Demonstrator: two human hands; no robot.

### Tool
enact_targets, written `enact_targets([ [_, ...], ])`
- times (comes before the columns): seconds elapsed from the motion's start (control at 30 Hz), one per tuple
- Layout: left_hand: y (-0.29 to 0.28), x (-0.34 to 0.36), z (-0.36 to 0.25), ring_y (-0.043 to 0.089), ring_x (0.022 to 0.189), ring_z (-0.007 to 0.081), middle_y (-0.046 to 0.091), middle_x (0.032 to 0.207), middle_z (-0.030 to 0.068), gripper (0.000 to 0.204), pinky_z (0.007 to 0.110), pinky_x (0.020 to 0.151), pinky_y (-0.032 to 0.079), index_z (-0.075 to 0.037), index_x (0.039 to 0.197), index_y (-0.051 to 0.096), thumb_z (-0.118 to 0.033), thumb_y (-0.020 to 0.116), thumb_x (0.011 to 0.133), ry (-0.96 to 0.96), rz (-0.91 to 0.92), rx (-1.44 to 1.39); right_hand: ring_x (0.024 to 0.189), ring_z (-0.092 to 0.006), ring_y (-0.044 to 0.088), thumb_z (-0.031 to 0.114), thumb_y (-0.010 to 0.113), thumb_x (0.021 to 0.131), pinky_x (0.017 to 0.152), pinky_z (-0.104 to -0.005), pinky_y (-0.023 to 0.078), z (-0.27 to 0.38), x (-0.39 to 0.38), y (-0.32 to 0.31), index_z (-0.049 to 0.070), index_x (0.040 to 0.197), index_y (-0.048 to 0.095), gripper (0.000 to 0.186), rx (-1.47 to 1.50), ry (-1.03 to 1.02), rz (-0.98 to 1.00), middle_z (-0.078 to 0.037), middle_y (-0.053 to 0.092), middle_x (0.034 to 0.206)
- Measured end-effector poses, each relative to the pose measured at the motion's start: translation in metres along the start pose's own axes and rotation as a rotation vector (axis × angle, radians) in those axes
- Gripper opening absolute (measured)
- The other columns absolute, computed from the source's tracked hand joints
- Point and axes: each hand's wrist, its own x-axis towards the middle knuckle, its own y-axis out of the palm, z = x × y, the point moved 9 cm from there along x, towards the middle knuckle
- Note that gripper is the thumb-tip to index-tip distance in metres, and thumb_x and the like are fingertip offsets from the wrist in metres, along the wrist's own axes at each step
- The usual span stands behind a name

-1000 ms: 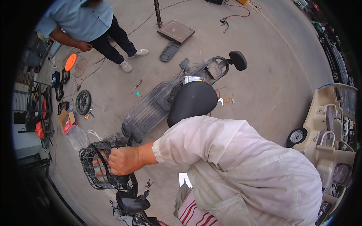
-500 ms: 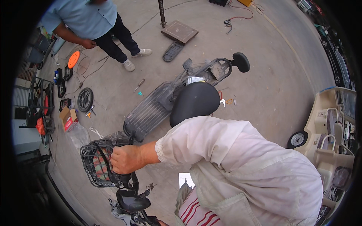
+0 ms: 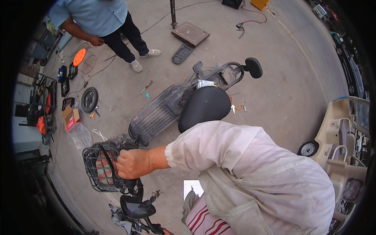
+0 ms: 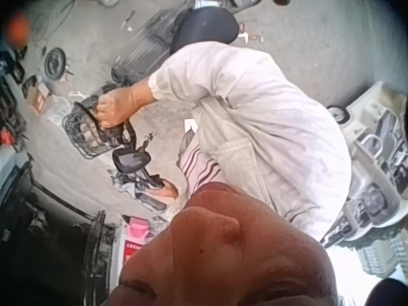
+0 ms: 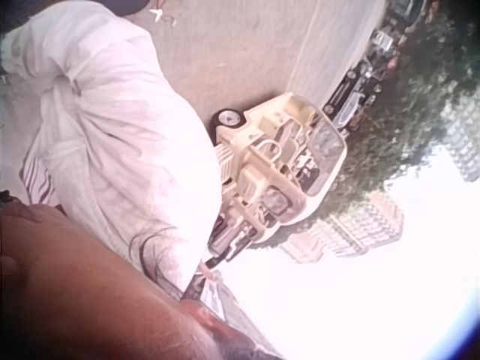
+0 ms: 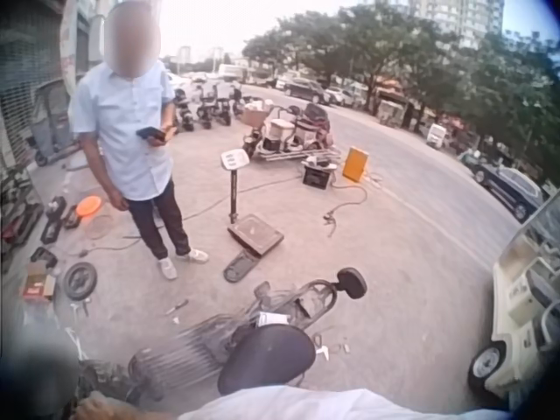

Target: The person repairs an electric scooter's electrical system by connecting and disconnecting wire harnesses under the seat, using a multimeter to test continuity, and cutting wires with scissors. The scooter's dashboard lights up during testing, indicating partial functionality.

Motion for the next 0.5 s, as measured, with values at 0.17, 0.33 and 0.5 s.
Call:
enact_targets([
  [0.17,0.014,-0.018,0.016,0.063,0.097,0.0383,0.061,0.116,0.0242,0.067,0.045,0.085,0.051,0.007,0.129,0.052,-0.031,0.077,0.079,0.026,0.031,0.008,0.062,-0.0189,0.054,0.021,0.062,0.071,0.057,-0.0339,0.038,0.003,-0.001,0.003,0.012,0.064,0.055,0.013,-0.015,-0.001,0.025,-0.001,0.055,0.063],
  [0.33,0.032,-0.033,0.031,0.062,0.095,0.0384,0.06,0.111,0.0266,0.073,0.047,0.084,0.051,0.013,0.131,0.044,-0.023,0.079,0.078,-0.059,0.131,-0.122,0.062,-0.0173,0.053,0.02,0.062,0.07,0.056,-0.0329,0.037,0.0,0.002,0.0,0.011,0.066,0.054,0.012,-0.001,-0.008,0.051,0.0,0.054,0.065],
  [0.5,0.068,-0.065,0.062,0.062,0.093,0.0396,0.059,0.107,0.0279,0.073,0.048,0.083,0.051,0.015,0.128,0.042,-0.021,0.079,0.077,-0.177,0.224,-0.328,0.074,-0.0196,0.062,0.021,0.063,0.076,0.06,-0.0343,0.041,0.0,0.008,0.033,0.011,0.076,0.065,0.01,0.085,0.034,0.54,-0.002,0.065,0.076],
])
